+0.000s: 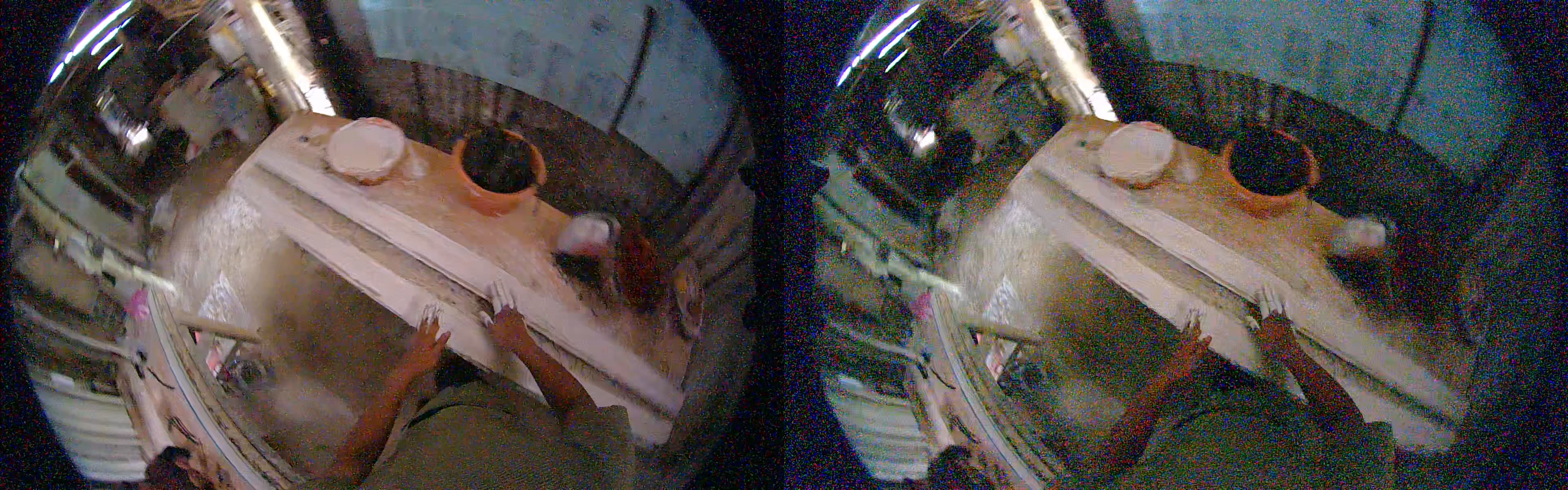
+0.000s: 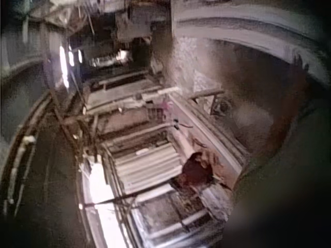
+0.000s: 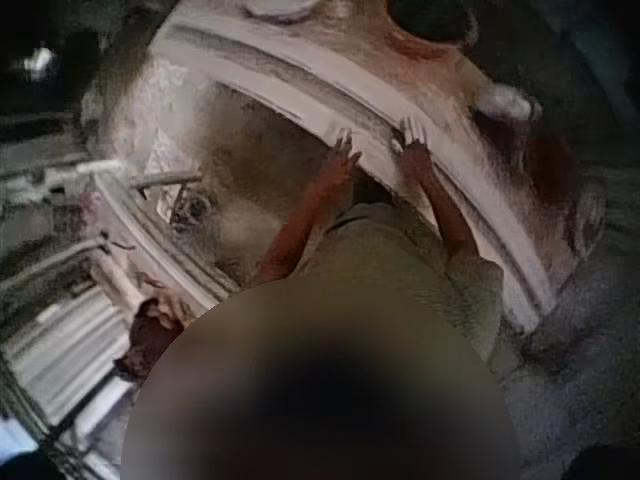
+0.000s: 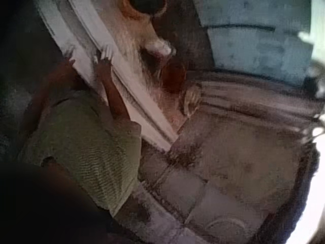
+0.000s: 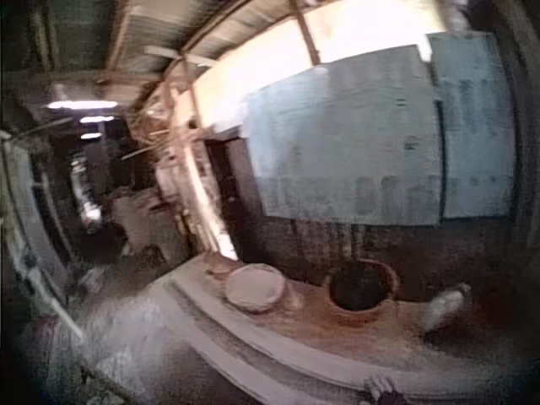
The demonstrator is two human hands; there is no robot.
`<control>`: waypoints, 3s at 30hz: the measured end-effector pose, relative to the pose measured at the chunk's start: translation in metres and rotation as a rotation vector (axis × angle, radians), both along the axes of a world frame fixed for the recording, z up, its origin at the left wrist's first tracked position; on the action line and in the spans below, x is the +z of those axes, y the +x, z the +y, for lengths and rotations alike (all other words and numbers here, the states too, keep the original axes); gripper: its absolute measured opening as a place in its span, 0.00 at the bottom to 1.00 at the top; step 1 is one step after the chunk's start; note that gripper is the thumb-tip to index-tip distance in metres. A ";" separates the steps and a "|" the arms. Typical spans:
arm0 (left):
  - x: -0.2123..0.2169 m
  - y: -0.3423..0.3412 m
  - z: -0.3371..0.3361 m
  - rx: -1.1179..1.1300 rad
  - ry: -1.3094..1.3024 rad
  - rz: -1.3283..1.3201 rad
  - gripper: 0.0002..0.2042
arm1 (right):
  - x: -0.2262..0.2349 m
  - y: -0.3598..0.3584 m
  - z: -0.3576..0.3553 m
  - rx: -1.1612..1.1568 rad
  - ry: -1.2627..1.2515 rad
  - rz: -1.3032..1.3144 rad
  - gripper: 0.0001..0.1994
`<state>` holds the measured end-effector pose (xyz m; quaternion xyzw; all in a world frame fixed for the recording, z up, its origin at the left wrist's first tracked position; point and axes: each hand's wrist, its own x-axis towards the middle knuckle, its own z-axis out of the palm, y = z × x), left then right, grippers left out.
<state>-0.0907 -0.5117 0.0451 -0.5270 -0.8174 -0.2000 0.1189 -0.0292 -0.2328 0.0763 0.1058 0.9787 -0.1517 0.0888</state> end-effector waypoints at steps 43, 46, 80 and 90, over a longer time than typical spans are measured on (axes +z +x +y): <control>0.053 -0.644 -0.523 0.649 0.102 -1.127 0.33 | -0.002 -0.922 -0.506 0.500 -0.220 0.308 0.37; 0.091 -0.689 -0.546 0.640 0.050 -1.105 0.33 | -0.010 -0.983 -0.555 0.440 -0.229 0.319 0.31; 0.096 -0.795 -0.426 0.213 -0.278 -0.949 0.33 | -0.129 -0.569 -0.339 -0.905 -0.132 0.685 0.22; 0.099 -1.016 -0.421 -0.536 -0.643 -0.032 0.24 | -0.106 -0.838 -0.434 -1.244 -0.772 1.339 0.15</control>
